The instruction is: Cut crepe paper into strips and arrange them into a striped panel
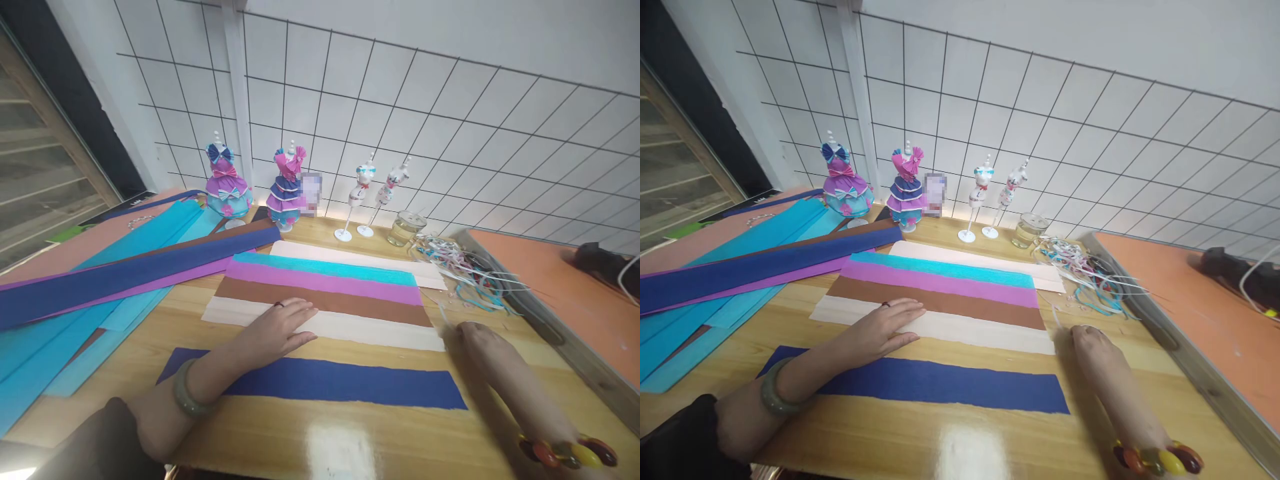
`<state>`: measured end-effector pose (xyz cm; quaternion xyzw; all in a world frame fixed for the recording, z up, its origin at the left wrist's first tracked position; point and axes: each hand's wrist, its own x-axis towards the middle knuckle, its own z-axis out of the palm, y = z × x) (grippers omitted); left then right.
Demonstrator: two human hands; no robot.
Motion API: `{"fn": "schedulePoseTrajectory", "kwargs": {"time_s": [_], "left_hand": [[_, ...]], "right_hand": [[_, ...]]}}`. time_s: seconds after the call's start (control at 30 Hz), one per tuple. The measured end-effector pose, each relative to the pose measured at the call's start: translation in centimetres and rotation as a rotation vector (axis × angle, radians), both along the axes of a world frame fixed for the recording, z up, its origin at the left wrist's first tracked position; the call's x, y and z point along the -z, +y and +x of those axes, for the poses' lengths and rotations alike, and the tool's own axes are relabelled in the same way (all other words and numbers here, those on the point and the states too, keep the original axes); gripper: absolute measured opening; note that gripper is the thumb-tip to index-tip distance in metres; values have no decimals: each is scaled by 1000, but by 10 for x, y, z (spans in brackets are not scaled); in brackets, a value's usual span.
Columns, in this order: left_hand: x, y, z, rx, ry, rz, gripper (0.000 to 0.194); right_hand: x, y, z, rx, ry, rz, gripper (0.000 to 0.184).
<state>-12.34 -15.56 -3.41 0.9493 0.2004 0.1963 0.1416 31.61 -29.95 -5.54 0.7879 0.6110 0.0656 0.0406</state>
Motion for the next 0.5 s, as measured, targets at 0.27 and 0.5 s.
{"fn": "schedulePoseTrajectory", "kwargs": {"time_s": [0.27, 0.5], "left_hand": [[1, 0, -1, 11, -13, -27, 45], [1, 0, 0, 12, -31, -15, 43]], "right_hand": [[-11, -1, -4, -63, -43, -5, 15], [-14, 1, -13, -35, -59, -13, 11]]}}
